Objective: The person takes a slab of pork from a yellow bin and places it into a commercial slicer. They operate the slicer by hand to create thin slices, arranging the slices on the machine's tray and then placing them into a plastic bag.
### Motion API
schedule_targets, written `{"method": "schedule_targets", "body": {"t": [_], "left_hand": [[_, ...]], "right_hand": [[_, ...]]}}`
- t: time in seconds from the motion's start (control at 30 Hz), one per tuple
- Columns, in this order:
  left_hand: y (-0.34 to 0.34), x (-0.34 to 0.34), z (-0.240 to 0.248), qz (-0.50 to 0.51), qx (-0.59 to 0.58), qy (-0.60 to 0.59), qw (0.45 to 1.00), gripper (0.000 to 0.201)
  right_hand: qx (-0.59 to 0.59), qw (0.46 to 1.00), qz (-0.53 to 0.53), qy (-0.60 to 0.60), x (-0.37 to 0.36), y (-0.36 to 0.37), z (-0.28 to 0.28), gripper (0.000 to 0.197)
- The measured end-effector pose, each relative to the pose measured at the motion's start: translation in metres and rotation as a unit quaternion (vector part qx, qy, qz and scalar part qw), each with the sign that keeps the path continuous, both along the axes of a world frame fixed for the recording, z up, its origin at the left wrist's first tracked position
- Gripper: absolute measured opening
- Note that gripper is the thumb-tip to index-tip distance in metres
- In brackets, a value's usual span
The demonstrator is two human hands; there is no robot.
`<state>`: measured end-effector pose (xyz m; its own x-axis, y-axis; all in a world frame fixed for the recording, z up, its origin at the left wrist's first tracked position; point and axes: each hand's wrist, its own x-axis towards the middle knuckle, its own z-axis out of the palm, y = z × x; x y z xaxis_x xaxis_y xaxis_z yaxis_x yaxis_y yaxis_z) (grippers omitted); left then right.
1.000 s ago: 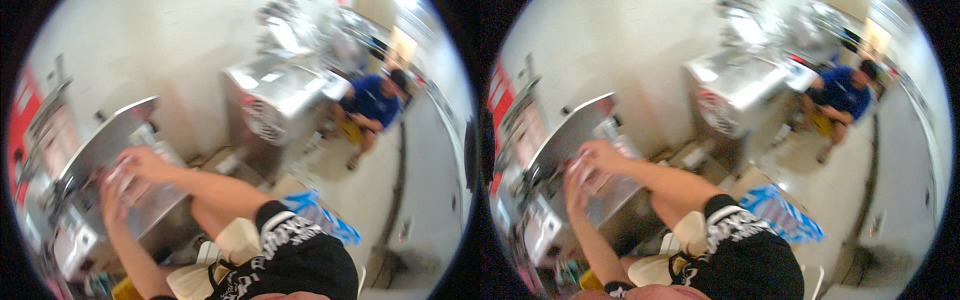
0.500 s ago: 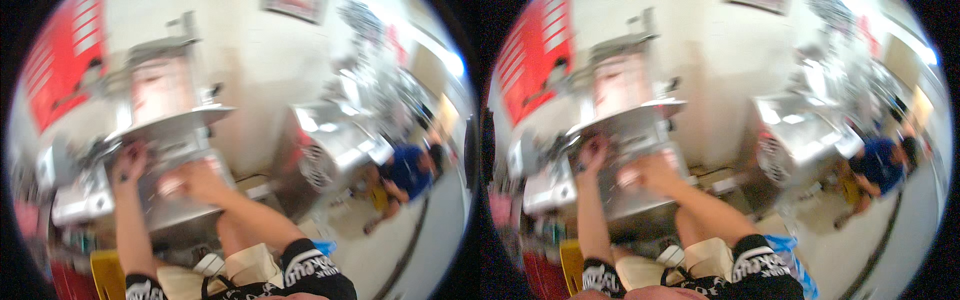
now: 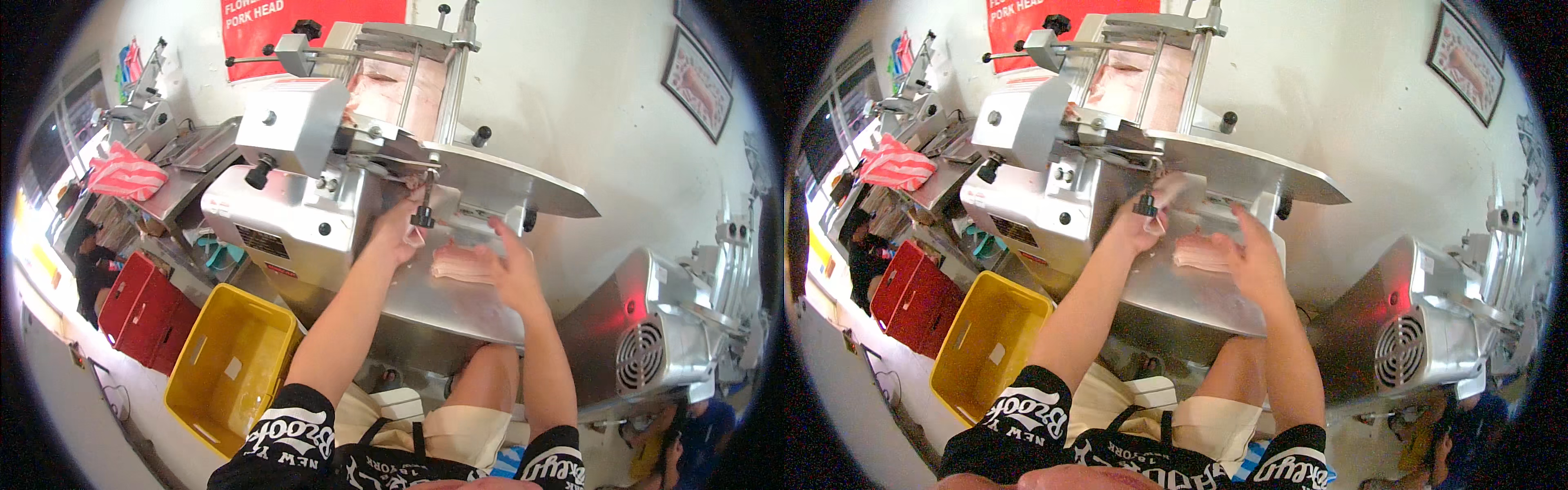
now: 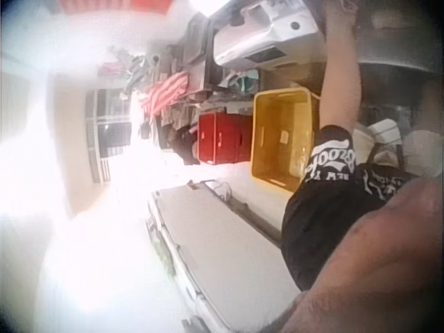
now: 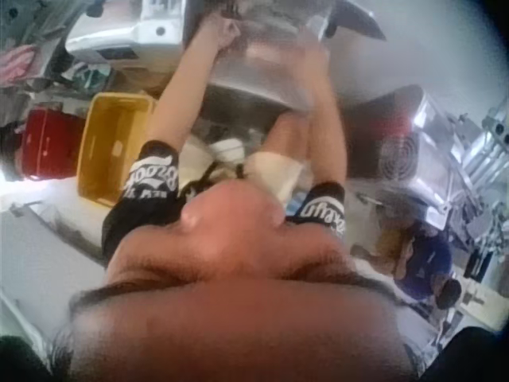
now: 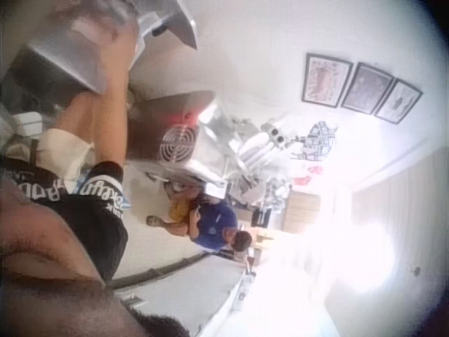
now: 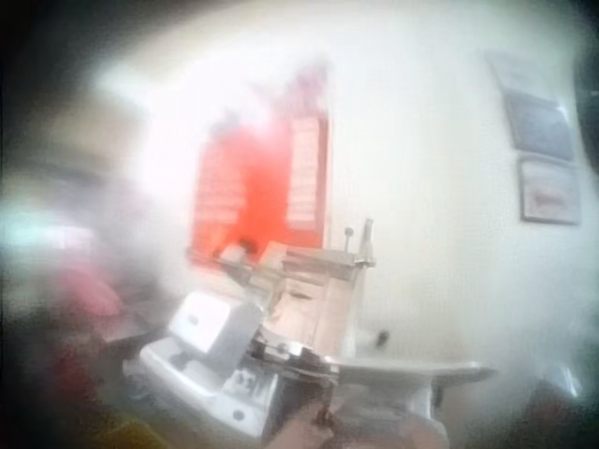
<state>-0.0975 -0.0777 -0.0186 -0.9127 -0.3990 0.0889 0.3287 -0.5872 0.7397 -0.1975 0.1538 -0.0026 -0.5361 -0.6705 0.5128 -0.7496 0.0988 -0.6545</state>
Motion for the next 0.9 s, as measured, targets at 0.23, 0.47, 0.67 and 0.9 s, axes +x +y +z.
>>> {"method": "schedule_targets", "body": {"t": [0.23, 0.47, 0.67, 0.9], "left_hand": [[0.064, 0.009, 0.035, 0.009, -0.370, -0.034, 0.928, 0.041], [-0.012, 0.007, 0.002, 0.060, -0.499, -0.174, 0.847, 0.022], [-0.019, -0.042, 0.034, 0.056, 0.175, 0.016, 0.983, 0.012], [-0.034, -0.057, 0.010, -0.048, 0.203, -0.019, 0.978, 0.028]], "right_hand": [[-0.096, 0.986, 0.039, -0.128, -0.008, 0.000, 0.012, 0.030], [0.020, 0.947, -0.145, 0.287, -0.016, 0.032, -0.004, 0.029], [0.145, 0.950, -0.046, 0.272, 0.015, 0.022, -0.011, 0.057], [0.112, 0.968, -0.022, 0.225, -0.004, 0.024, -0.037, 0.063]]}}
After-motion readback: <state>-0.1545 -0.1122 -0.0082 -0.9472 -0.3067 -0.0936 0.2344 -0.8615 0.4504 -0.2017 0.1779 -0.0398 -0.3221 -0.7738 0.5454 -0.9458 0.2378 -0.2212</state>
